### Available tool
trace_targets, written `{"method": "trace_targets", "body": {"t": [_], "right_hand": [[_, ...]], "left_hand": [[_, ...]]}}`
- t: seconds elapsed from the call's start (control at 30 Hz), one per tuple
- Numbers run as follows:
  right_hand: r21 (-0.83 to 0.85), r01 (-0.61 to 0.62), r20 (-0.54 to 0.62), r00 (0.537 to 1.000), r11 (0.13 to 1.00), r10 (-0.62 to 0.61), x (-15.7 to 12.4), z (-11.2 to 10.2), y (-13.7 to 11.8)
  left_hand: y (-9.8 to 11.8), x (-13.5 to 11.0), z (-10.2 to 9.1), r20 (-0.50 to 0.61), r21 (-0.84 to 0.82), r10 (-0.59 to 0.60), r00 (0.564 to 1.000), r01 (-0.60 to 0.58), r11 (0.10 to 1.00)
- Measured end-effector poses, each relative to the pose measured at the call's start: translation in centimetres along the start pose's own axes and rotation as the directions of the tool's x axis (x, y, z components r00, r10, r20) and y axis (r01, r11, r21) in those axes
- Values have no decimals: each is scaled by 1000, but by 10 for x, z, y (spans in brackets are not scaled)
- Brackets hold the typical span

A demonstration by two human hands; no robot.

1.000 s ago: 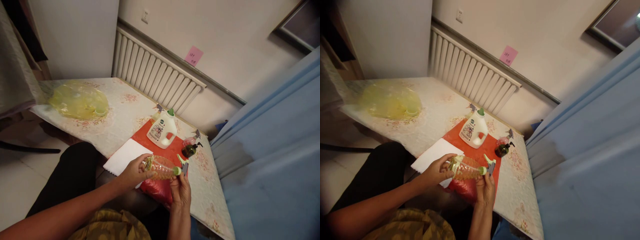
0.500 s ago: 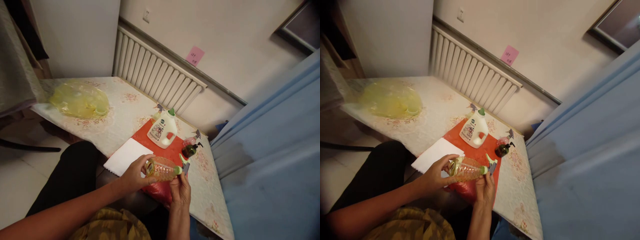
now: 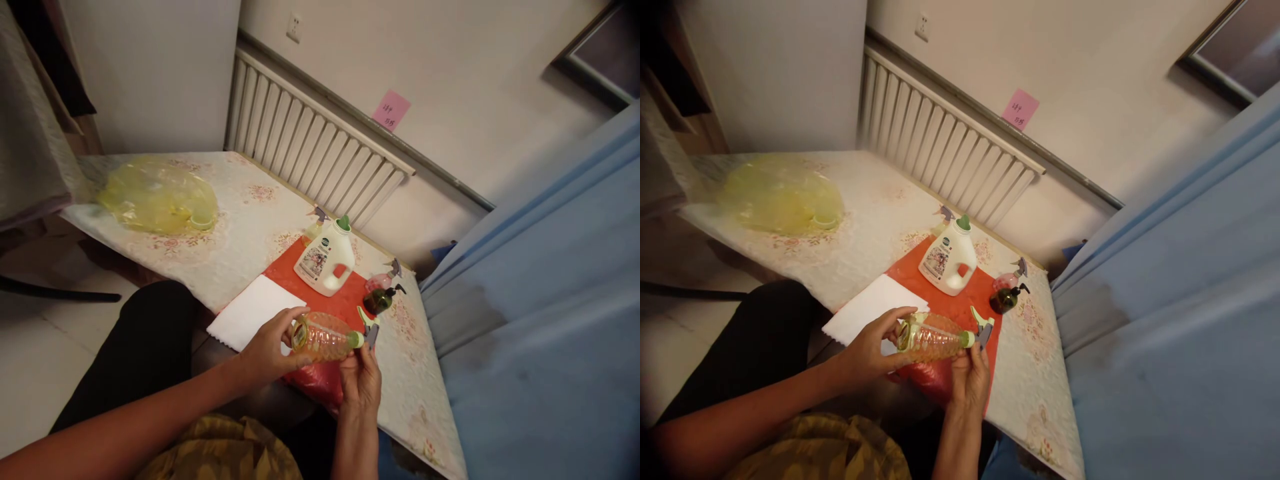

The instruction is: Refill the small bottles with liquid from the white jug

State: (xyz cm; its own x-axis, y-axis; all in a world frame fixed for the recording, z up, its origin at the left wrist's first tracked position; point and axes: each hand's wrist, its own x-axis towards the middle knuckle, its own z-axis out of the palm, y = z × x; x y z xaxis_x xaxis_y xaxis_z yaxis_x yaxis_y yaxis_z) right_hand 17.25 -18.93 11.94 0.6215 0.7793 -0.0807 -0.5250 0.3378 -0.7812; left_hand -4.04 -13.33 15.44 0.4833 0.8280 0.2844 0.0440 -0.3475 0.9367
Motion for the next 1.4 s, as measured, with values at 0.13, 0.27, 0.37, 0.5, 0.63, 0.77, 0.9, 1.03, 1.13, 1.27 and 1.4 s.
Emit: {"method": "trace_targets", "body": {"t": [0.13,0.27,0.37,0.5,0.63,0.77,0.9,1.03,1.13,1.27,1.4], "right_hand": [[51,-17,-12,1000,999,18,-2,3,-2],[34,2,16,1000,999,-3,-5,9,-5],[-60,55,31,998,997,-53,-8,13,-9],[-94,94,29,995,991,-92,-10,16,-12],[-76,112,21,994,991,-111,-11,18,-12],[-70,95,-5,995,993,-95,-10,17,-12],[-93,102,8,995,990,-102,-8,16,-12],[-123,121,9,993,985,-121,-8,15,-13],[-135,131,15,991,982,-130,-8,14,-13],[-159,131,9,991,978,-132,-9,14,-13],[-191,127,-12,991,973,-131,-9,14,-13]], "left_hand": [[-4,1,-1,8,-56,-56,998,56,997],[-13,3,0,65,-205,-172,983,182,962],[-25,6,1,93,-362,-208,974,228,904],[-37,11,1,162,-422,-308,937,348,837],[-47,10,0,264,-456,-360,895,445,771],[-55,10,3,235,-540,-320,918,398,742],[-55,10,6,177,-580,-219,960,281,764],[-50,11,3,266,-521,-253,930,359,774],[-47,11,-1,309,-430,-296,904,411,804],[-48,12,-2,334,-331,-358,872,464,822],[-55,12,3,307,-381,-420,854,514,769]]}}
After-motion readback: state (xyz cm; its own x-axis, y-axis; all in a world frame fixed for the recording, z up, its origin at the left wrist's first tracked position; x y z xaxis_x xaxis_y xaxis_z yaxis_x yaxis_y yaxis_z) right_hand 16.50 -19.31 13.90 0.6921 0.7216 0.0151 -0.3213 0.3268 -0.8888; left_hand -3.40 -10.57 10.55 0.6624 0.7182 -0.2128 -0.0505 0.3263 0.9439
